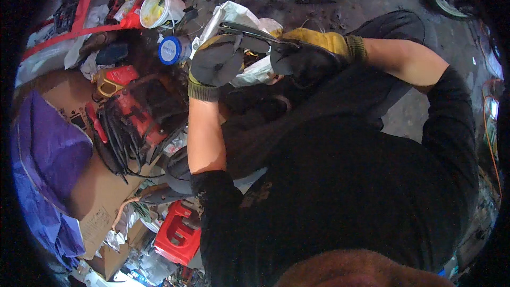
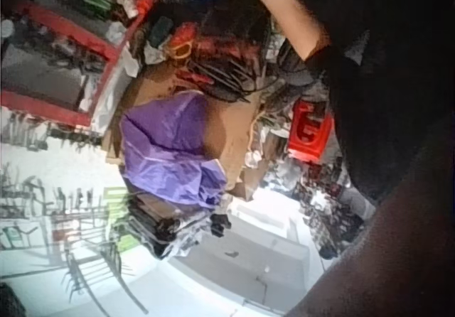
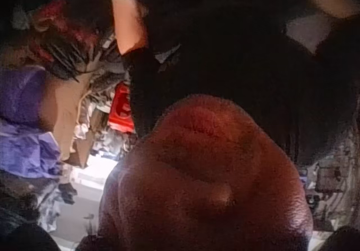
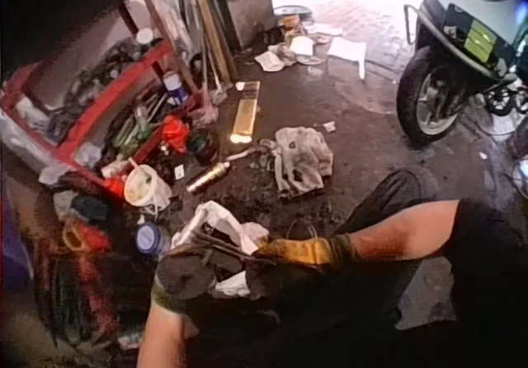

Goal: The person sits on the floor in a cluttered workshop and repeatedly uses pliers to cut small metal pieces from a bag. The cut pieces are placed back into the bag. The person handles the pliers and metal parts continuously throughout the clip.

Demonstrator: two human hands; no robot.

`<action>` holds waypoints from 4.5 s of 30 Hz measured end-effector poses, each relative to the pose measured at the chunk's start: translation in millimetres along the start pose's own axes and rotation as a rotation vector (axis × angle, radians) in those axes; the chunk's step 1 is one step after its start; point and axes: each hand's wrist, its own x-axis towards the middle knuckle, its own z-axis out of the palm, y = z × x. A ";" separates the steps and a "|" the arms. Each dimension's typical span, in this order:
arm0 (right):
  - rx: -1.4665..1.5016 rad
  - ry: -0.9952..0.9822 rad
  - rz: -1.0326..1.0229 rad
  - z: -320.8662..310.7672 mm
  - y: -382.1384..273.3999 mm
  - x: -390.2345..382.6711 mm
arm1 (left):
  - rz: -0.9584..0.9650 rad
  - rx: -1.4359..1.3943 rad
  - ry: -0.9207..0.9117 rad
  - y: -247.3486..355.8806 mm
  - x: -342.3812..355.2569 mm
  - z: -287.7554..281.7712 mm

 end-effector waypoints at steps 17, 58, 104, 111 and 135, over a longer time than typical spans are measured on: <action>-0.823 0.428 0.284 -17.0 -31.6 17.2 | 0.121 -0.121 0.320 32.0 -8.3 73.6; -1.240 0.357 0.194 -22.4 -50.5 20.9 | 0.251 -0.047 0.349 -4.3 -13.3 89.4; -0.460 0.474 0.338 -10.3 -26.5 -14.9 | 0.353 -0.039 0.528 -25.8 46.7 115.9; -0.823 0.598 0.275 -12.3 -3.5 -11.3 | 0.594 0.473 0.568 -23.9 45.0 125.4; -0.929 0.565 0.373 -27.4 -21.0 -24.5 | 0.423 -0.011 0.321 -19.9 37.3 115.6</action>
